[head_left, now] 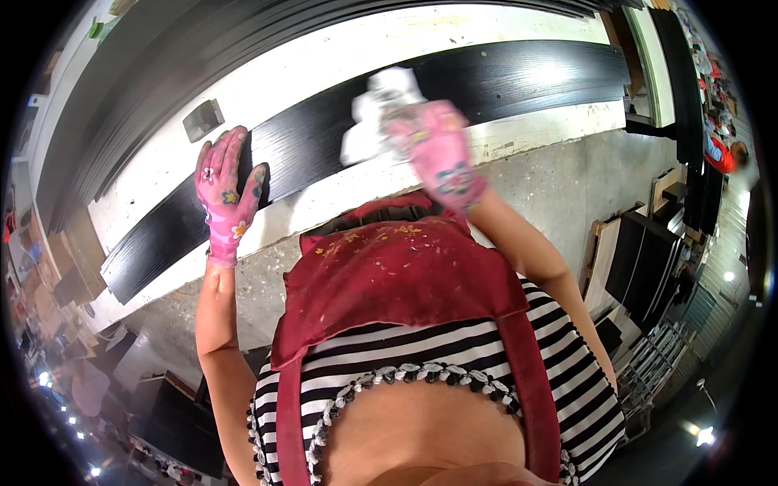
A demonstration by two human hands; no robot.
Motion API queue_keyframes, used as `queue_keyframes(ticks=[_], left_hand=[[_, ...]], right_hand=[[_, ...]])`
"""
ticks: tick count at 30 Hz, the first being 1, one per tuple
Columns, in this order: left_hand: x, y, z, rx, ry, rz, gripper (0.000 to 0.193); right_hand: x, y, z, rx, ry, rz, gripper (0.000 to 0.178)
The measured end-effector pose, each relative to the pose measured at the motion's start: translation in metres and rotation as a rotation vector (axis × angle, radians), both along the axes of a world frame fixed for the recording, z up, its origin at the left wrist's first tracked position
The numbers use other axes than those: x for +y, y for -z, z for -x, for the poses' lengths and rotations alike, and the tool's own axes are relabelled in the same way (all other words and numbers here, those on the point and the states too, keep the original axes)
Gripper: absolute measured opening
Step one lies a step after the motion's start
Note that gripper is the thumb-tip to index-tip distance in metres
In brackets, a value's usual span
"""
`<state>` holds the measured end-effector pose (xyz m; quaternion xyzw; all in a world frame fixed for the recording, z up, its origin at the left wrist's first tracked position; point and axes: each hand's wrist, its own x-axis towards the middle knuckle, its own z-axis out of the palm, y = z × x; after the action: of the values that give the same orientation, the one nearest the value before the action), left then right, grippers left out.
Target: The person wipes a long black curved object on a workbench using a white cloth. They repeatedly rub the surface along its length, occasionally adjusting the cloth and repositioning the object to access different areas.
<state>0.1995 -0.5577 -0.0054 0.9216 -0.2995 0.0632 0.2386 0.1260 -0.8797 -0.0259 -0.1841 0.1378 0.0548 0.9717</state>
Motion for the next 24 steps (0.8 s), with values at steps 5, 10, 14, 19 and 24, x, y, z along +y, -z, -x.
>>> queue_keyframes(ticks=[5,10,14,19,24], left_hand=[[0.005,-0.003,0.003,0.018,-0.010,0.013,0.052],[0.005,-0.003,0.002,0.006,-0.013,0.038,0.050],[0.001,-0.009,0.002,0.025,-0.041,0.037,0.049],[0.004,-0.005,0.001,-0.001,-0.019,0.011,0.049],[0.004,-0.002,0.001,0.002,-0.015,0.031,0.052]], right_hand=[[-0.025,0.011,-0.013,-0.036,-0.137,0.751,0.021],[-0.196,-0.008,-0.042,0.148,-0.095,2.141,0.030],[-0.101,-0.026,-0.064,-0.365,-0.098,2.833,0.025],[0.074,-0.031,-0.077,-0.878,-0.197,2.366,0.022],[-0.012,0.030,-0.079,-0.427,-0.135,1.617,0.024]])
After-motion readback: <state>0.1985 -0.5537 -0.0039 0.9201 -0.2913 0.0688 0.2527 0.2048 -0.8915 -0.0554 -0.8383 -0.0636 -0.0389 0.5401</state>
